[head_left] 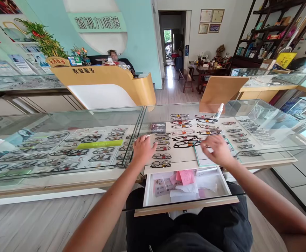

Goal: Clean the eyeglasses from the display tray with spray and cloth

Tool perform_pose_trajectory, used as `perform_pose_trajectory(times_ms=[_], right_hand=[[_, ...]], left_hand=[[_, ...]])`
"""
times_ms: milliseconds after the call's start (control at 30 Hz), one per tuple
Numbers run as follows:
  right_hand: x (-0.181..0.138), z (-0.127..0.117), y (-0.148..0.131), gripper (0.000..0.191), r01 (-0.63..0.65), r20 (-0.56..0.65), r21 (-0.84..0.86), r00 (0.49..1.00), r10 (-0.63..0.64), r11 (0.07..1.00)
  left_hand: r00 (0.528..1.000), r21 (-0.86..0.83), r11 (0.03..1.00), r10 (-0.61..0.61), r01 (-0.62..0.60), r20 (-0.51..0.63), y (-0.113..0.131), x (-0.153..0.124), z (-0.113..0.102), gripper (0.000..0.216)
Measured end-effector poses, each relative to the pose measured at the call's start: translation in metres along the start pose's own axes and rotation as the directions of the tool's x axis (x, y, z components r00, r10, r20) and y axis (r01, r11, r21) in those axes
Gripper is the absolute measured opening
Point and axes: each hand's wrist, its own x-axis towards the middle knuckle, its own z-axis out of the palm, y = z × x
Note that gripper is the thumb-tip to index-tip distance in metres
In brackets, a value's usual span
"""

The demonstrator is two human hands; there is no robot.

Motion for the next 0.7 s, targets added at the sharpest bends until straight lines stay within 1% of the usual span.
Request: perform_pose_trajectory(times_ms=[67,100,133,167,200,233,267,300,333,367,400,433,467,500,533,567,600,633,700], right_hand=[[-0.024,-0.018,0.022,0.013,-0.132,-0.136,-0.110,0.984,0.116,0.985],[-0.038,-0.025,0.031,0.012,-0.203,-0.215,-0.172,0.963,0.165,0.964],[-0.051,-0.031,0.038,0.012,-0.262,-0.280,-0.214,0.939,0.198,0.941],[-0.063,-0.035,0.043,0.012,-0.306,-0.329,-0.232,0.918,0.222,0.923],[-0.073,-0.038,0.046,0.012,-0.345,-0.363,-0.245,0.899,0.244,0.906],[-0.080,-0.039,0.048,0.012,-0.376,-0.385,-0.252,0.884,0.265,0.892],[-0.084,-0.040,0.048,0.013,-0.400,-0.392,-0.255,0.875,0.284,0.880],[-0.086,-0.040,0.048,0.014,-0.419,-0.390,-0.260,0.870,0.303,0.870],[-0.084,-0.041,0.048,0.016,-0.434,-0.384,-0.265,0.867,0.319,0.861],[-0.081,-0.042,0.049,0.017,-0.442,-0.372,-0.273,0.867,0.330,0.854],[-0.076,-0.044,0.050,0.017,-0.447,-0.360,-0.284,0.870,0.338,0.848],[-0.070,-0.047,0.052,0.017,-0.448,-0.353,-0.299,0.872,0.338,0.843],[-0.064,-0.050,0.055,0.017,-0.441,-0.338,-0.319,0.880,0.334,0.839],[-0.057,-0.053,0.059,0.017,-0.434,-0.328,-0.341,0.886,0.327,0.834],[-0.052,-0.055,0.063,0.018,-0.429,-0.331,-0.363,0.889,0.316,0.827],[-0.048,-0.057,0.067,0.019,-0.425,-0.327,-0.380,0.893,0.310,0.821],[-0.045,-0.058,0.071,0.020,-0.432,-0.329,-0.391,0.890,0.314,0.813],[-0.044,-0.057,0.075,0.021,-0.443,-0.335,-0.398,0.885,0.322,0.803],[-0.047,-0.052,0.082,0.022,-0.463,-0.346,-0.406,0.876,0.336,0.788]], left_hand=[[0.996,0.022,0.997,-0.080,0.079,0.034,-0.026,-0.003,-0.010,0.061],[0.991,0.029,0.992,-0.127,0.125,0.050,-0.039,-0.005,-0.016,0.063],[0.986,0.042,0.986,-0.164,0.162,0.027,-0.051,-0.008,-0.022,0.064],[0.978,0.055,0.977,-0.201,0.204,-0.054,-0.060,-0.013,-0.028,0.062],[0.971,0.051,0.980,-0.183,0.193,-0.151,-0.066,-0.020,-0.035,0.059],[0.965,0.025,0.991,-0.124,0.133,-0.232,-0.067,-0.029,-0.042,0.053],[0.965,-0.021,0.999,-0.038,0.033,-0.261,-0.063,-0.039,-0.050,0.047],[0.973,-0.094,0.991,0.068,-0.091,-0.219,-0.055,-0.050,-0.057,0.041],[0.981,-0.176,0.970,0.147,-0.167,-0.124,-0.043,-0.062,-0.064,0.037],[0.974,-0.246,0.945,0.225,-0.215,0.014,-0.030,-0.073,-0.068,0.033],[0.936,-0.298,0.921,0.310,-0.252,0.167,-0.016,-0.083,-0.070,0.032],[0.871,-0.330,0.901,0.384,-0.281,0.308,-0.004,-0.092,-0.070,0.032],[0.790,-0.349,0.884,0.445,-0.312,0.421,0.007,-0.098,-0.066,0.033],[0.700,-0.373,0.863,0.498,-0.342,0.511,0.015,-0.103,-0.059,0.033],[0.621,-0.387,0.846,0.533,-0.367,0.575,0.020,-0.106,-0.050,0.032],[0.560,-0.391,0.831,0.556,-0.396,0.614,0.022,-0.107,-0.039,0.031],[0.529,-0.377,0.821,0.566,-0.428,0.632,0.022,-0.106,-0.027,0.031],[0.533,-0.338,0.820,0.561,-0.462,0.634,0.020,-0.104,-0.014,0.029],[0.583,-0.269,0.839,0.526,-0.472,0.619,0.016,-0.095,0.011,0.022]])
